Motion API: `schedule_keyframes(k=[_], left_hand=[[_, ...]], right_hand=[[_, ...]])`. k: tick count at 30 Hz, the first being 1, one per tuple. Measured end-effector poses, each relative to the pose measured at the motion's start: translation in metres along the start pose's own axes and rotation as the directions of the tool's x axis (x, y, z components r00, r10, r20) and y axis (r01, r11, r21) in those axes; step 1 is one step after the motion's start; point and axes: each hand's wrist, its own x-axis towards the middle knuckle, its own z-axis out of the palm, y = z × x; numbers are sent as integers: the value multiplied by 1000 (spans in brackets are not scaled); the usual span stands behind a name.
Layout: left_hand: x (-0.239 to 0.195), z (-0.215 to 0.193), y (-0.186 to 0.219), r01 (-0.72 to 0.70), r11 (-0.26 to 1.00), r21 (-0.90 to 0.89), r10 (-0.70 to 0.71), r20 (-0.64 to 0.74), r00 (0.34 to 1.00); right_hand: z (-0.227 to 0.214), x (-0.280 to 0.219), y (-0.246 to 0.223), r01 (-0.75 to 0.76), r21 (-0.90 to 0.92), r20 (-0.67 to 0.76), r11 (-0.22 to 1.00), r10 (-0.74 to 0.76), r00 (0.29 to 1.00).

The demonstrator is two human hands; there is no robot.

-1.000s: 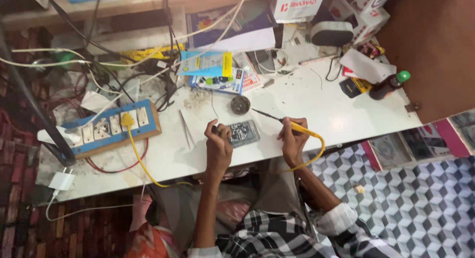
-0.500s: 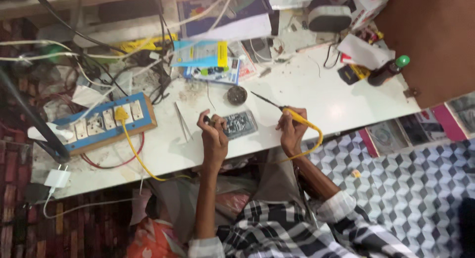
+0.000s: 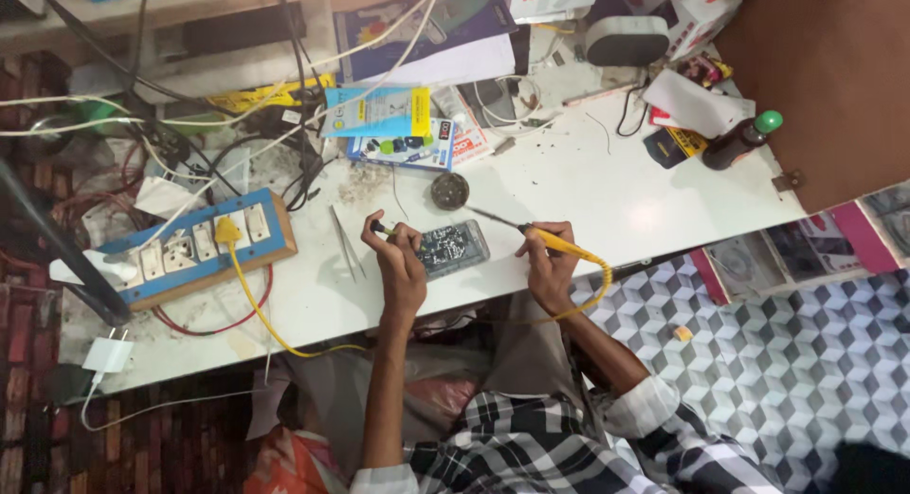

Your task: The person uses a soldering iron and solder wire to apply solder to a small electronic circuit board. They repeatedly heat the board and feed solder, occasionally cleaning the iron tip on a sponge.

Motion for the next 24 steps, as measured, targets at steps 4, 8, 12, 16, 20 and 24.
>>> schedule_keyframes(k=[4,8,12,16,20,24], left_hand=[[2,3,-2,49,998,-42,-50,-29,998],[-1,3,-1,9,1000,15,-9,-21,1000],[-4,5,2,-42,998,56,42,8,999],[-11,6,4,-54,994,90,51,37,998],[-7,6,1,-74,997,18,73,56,996],[-9,1,-7,-39,999,15,39,37,999]], right_hand=[[-3,-1,-2,4,-83,-14,997,-5,1000],[-1,-1,-3,48,-111,-1,993,-48,999],[-3,-1,1,20,-245,4,969,-19,1000],[-8,-7,7,37,-28,-32,999,-38,999],[-9,-3,8,9,110,-68,994,-2,998],[-7,-2,6,-6,145,-125,989,24,992]])
